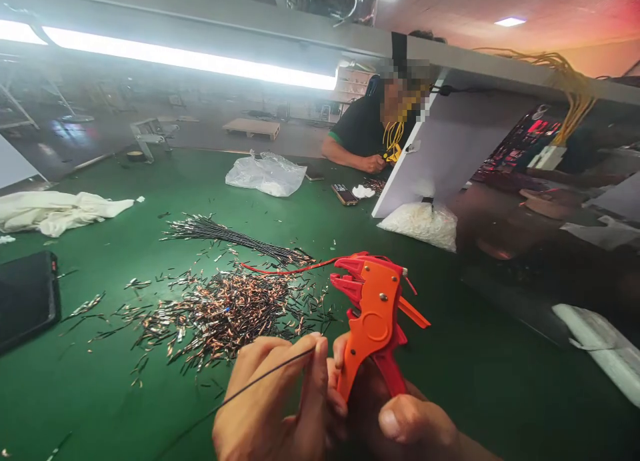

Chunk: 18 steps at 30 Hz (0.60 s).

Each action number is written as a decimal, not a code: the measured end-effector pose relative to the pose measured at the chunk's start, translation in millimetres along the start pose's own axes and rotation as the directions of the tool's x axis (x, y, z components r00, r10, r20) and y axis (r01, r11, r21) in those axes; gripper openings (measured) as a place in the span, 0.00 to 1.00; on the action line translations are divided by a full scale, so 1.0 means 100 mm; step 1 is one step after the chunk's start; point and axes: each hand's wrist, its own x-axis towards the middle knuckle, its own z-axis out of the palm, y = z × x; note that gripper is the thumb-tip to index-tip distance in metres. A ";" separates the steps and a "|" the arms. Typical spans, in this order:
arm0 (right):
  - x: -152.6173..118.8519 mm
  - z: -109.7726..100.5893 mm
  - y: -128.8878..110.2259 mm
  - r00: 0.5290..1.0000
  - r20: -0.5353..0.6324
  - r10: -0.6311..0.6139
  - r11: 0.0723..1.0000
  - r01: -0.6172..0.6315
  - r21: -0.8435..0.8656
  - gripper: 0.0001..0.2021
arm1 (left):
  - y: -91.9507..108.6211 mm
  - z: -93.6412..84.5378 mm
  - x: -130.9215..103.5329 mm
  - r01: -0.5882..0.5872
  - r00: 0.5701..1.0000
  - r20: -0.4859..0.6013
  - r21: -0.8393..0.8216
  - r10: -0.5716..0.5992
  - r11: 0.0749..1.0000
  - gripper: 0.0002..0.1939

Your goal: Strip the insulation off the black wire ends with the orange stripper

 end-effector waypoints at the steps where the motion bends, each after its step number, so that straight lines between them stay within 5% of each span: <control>1: 0.00 -0.02 0.00 1.000 0.007 0.008 1.000 -0.008 -0.021 0.17 | 0.02 0.03 0.00 0.038 0.999 0.018 -0.035 -0.038 0.999 0.07; 7: 0.00 -0.06 0.04 0.999 0.039 0.020 0.999 -0.019 -0.028 0.25 | -0.12 -0.06 0.00 -0.145 0.989 -0.005 0.116 0.147 0.983 0.10; 14: -0.04 -0.06 0.10 0.996 0.074 0.043 0.999 -0.042 -0.024 0.26 | -0.14 -0.12 0.01 -0.106 0.980 -0.143 0.194 0.135 0.975 0.07; 18: 0.00 0.01 0.03 0.998 0.048 0.047 0.992 -0.041 -0.117 0.23 | -0.12 -0.15 0.02 -0.140 0.987 -0.046 0.205 0.152 0.969 0.05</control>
